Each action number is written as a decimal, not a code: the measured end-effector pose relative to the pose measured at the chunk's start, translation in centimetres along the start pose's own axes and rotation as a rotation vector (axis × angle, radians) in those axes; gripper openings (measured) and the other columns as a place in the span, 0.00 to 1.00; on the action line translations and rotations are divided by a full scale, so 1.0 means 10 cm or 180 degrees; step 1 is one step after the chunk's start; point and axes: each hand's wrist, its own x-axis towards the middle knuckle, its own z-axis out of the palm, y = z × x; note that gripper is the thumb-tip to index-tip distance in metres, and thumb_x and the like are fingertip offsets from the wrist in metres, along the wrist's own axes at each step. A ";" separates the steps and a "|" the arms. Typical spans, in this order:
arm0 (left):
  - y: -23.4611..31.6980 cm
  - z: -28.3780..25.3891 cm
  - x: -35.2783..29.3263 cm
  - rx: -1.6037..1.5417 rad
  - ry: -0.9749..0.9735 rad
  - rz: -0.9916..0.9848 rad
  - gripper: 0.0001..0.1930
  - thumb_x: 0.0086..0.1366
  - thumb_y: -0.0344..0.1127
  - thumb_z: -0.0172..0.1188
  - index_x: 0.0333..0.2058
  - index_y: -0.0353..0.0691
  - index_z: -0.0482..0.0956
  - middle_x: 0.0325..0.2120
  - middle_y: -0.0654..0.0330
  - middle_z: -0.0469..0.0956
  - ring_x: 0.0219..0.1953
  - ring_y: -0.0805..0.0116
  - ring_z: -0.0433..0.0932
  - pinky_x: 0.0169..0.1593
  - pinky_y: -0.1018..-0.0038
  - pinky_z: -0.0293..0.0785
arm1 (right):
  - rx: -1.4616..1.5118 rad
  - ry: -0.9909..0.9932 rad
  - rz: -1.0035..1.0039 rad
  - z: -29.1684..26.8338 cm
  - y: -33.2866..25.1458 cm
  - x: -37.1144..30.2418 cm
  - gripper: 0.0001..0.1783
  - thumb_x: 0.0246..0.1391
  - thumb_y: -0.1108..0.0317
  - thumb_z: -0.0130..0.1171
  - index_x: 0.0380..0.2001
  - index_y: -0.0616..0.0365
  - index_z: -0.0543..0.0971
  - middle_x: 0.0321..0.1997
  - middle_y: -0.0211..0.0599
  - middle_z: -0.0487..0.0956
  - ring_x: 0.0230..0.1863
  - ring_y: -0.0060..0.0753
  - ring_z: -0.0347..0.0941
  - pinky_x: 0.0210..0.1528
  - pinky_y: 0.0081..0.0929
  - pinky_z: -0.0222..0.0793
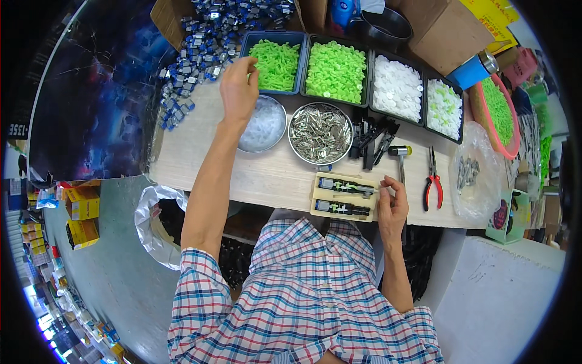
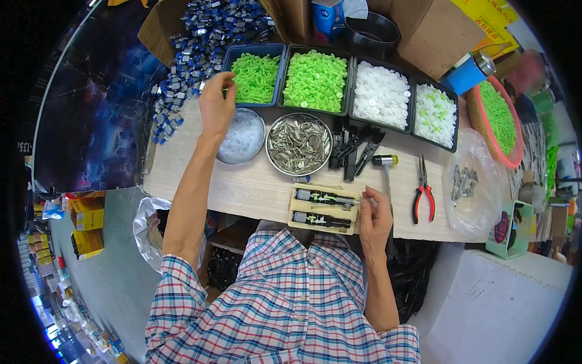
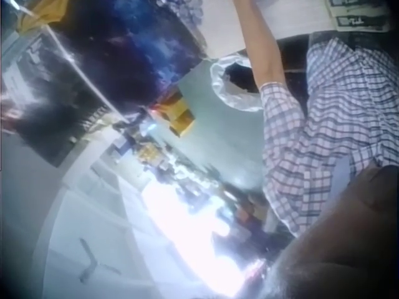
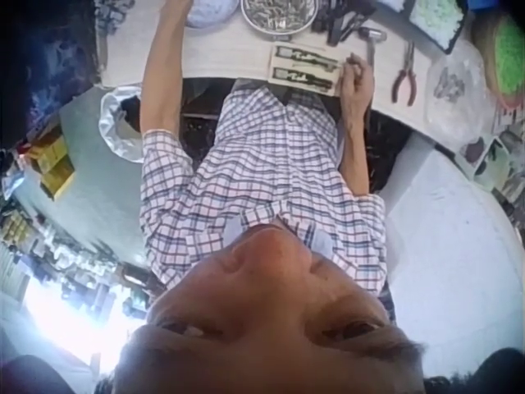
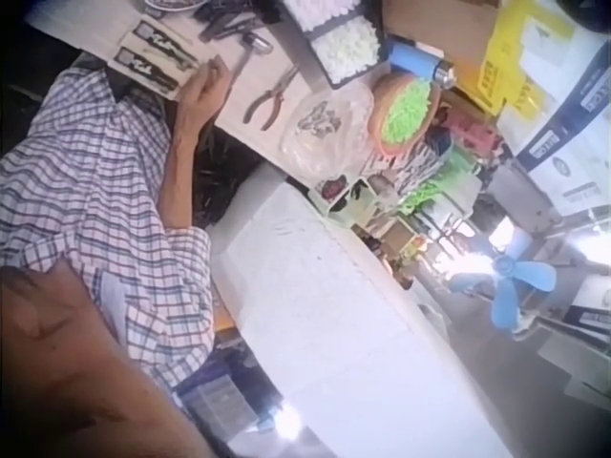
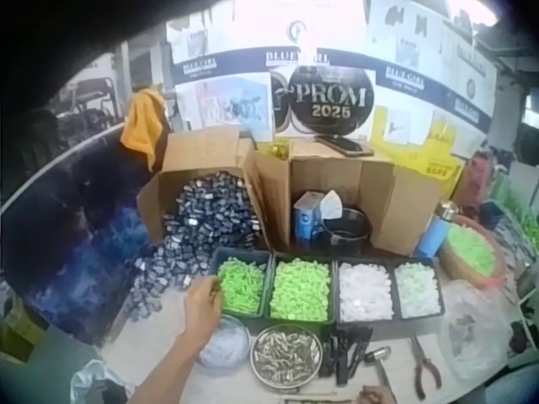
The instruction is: Assembling small mechanical components at a factory workbench.
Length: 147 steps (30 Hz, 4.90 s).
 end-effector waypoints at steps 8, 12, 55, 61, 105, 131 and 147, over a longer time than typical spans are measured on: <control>-0.07 0.09 0.02 0.0057 0.0442 -0.0086 0.12 0.56 0.20 0.64 0.40 0.37 0.80 0.34 0.54 0.82 0.38 0.58 0.82 0.44 0.66 0.77 | 0.0235 -0.0041 0.0397 0.00 0.00 0.01 0.15 0.68 0.72 0.54 0.56 0.62 0.75 0.48 0.31 0.77 0.32 0.13 0.68 0.34 0.13 0.63; -0.02 0.28 0.08 -0.0607 0.0714 -0.0590 0.10 0.55 0.18 0.61 0.36 0.36 0.79 0.32 0.51 0.80 0.38 0.49 0.80 0.42 0.59 0.75 | 0.0380 0.0053 0.0471 -0.01 0.02 -0.01 0.16 0.68 0.72 0.53 0.57 0.61 0.74 0.48 0.27 0.76 0.30 0.09 0.65 0.30 0.11 0.60; 0.58 -0.75 -1.07 -0.0611 -0.0017 -0.0789 0.15 0.62 0.20 0.61 0.47 0.35 0.77 0.34 0.50 0.83 0.37 0.54 0.83 0.41 0.65 0.78 | 0.2453 -0.0380 0.1378 -0.13 -0.75 -0.20 0.25 0.73 0.43 0.43 0.34 0.53 0.73 0.14 0.20 0.57 0.11 0.15 0.46 0.14 0.17 0.41; 0.50 -0.64 -1.04 0.0013 -0.0578 -0.0093 0.15 0.62 0.19 0.60 0.48 0.34 0.78 0.37 0.48 0.83 0.39 0.50 0.82 0.43 0.61 0.78 | 0.1891 -0.0625 0.1419 -0.27 -0.74 -0.31 0.12 0.62 0.72 0.54 0.48 0.59 0.72 0.38 0.31 0.72 0.34 0.24 0.68 0.38 0.24 0.66; 1.97 -0.81 -1.38 -0.3747 -0.2917 -0.3610 0.08 0.64 0.25 0.65 0.40 0.31 0.80 0.32 0.60 0.82 0.32 0.76 0.82 0.41 0.78 0.82 | 0.0579 -0.1032 0.0127 -0.22 -0.61 -0.47 0.05 0.60 0.79 0.62 0.40 0.66 0.79 0.37 0.31 0.80 0.37 0.20 0.79 0.43 0.18 0.77; 2.14 -0.58 -1.57 -0.1624 -0.1050 -0.0305 0.14 0.55 0.17 0.65 0.41 0.35 0.81 0.37 0.54 0.79 0.41 0.53 0.77 0.41 0.66 0.76 | 0.0466 -0.0279 0.1097 -0.17 -0.52 -0.37 0.06 0.62 0.72 0.64 0.37 0.64 0.81 0.29 0.25 0.79 0.30 0.12 0.71 0.35 0.13 0.68; 2.27 -0.42 -1.46 -0.0973 -0.1656 0.0449 0.07 0.48 0.26 0.64 0.26 0.37 0.75 0.32 0.57 0.74 0.43 0.54 0.74 0.46 0.60 0.69 | -0.0720 -0.0308 -0.0270 -0.01 -0.42 -0.34 0.09 0.52 0.78 0.67 0.38 0.63 0.82 0.40 0.36 0.73 0.32 0.23 0.73 0.32 0.19 0.69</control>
